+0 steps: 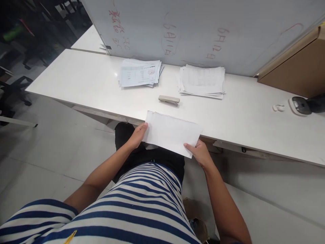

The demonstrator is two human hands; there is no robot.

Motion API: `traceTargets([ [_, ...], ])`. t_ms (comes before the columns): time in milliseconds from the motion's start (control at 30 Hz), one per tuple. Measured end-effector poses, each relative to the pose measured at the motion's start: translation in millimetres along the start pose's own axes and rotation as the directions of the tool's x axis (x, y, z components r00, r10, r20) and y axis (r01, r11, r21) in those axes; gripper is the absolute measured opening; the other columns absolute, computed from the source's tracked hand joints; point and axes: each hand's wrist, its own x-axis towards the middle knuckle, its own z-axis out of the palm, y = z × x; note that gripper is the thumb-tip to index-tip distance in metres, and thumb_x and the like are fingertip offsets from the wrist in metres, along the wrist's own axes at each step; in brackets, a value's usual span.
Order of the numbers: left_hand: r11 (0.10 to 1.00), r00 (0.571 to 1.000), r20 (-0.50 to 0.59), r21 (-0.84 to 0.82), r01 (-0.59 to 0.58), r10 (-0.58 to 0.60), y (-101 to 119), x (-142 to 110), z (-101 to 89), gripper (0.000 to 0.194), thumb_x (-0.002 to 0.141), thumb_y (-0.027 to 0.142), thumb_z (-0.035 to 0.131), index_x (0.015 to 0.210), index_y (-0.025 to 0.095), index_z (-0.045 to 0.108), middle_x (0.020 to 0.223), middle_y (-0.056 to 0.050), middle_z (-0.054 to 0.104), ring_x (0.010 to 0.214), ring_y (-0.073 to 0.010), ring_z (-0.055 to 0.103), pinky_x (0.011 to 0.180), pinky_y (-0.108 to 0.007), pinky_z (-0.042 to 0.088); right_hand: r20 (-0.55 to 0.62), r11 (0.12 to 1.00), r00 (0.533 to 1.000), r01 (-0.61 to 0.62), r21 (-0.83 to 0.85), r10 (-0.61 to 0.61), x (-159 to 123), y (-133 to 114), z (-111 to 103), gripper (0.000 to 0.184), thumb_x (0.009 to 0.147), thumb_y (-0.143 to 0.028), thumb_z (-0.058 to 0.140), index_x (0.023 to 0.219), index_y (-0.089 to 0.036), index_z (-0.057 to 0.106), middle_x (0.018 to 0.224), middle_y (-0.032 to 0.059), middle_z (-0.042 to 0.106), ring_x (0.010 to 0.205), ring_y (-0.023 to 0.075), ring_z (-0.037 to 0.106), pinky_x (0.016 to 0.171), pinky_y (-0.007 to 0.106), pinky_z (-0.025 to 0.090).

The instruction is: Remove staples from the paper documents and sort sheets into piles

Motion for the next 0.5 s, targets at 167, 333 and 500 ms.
traceTargets([
  [167,1.000,0.998,0.051,0.011,0.027,-0.027,1,-4,5.9,0.062,0.069,0.047,0.080,0.118,0.017,0.060,0.117,-0.011,0.068,0.101,-0.0241,0.065,0.084,-0.036,0.054,0.009,0.991,1.000,0.022,0.130,-0.023,-4,-2,9,0.056,0.059,-0.041,0.087,0.107,-0.018,0.069,0.112,0.0102,0.073,0.102,0.0301,0.068,0.096,0.051,0.051],
  [333,1.000,0.998,0.055,0.012,-0.003,0.002,-1,-6,16.1,0.058,0.068,0.041,0.081,0.116,0.015,0.061,0.114,-0.012,0.069,0.098,-0.0231,0.065,0.085,-0.036,0.054,0.031,0.927,0.998,-0.056,0.372,0.048,-11,-11,23,0.060,0.053,-0.038,0.090,0.106,-0.019,0.068,0.114,0.0100,0.072,0.109,0.0306,0.065,0.099,0.048,0.050],
  [500,0.985,0.980,0.118,0.046,-0.167,0.161,25,-1,19.3,0.038,0.071,0.041,0.078,0.097,0.016,0.066,0.094,-0.006,0.071,0.086,-0.0197,0.066,0.078,-0.033,0.053,0.022,0.923,0.996,0.071,0.379,-0.085,-17,-43,15,0.067,0.057,-0.043,0.087,0.117,-0.022,0.064,0.112,0.0086,0.072,0.117,0.0316,0.060,0.102,0.049,0.047],
])
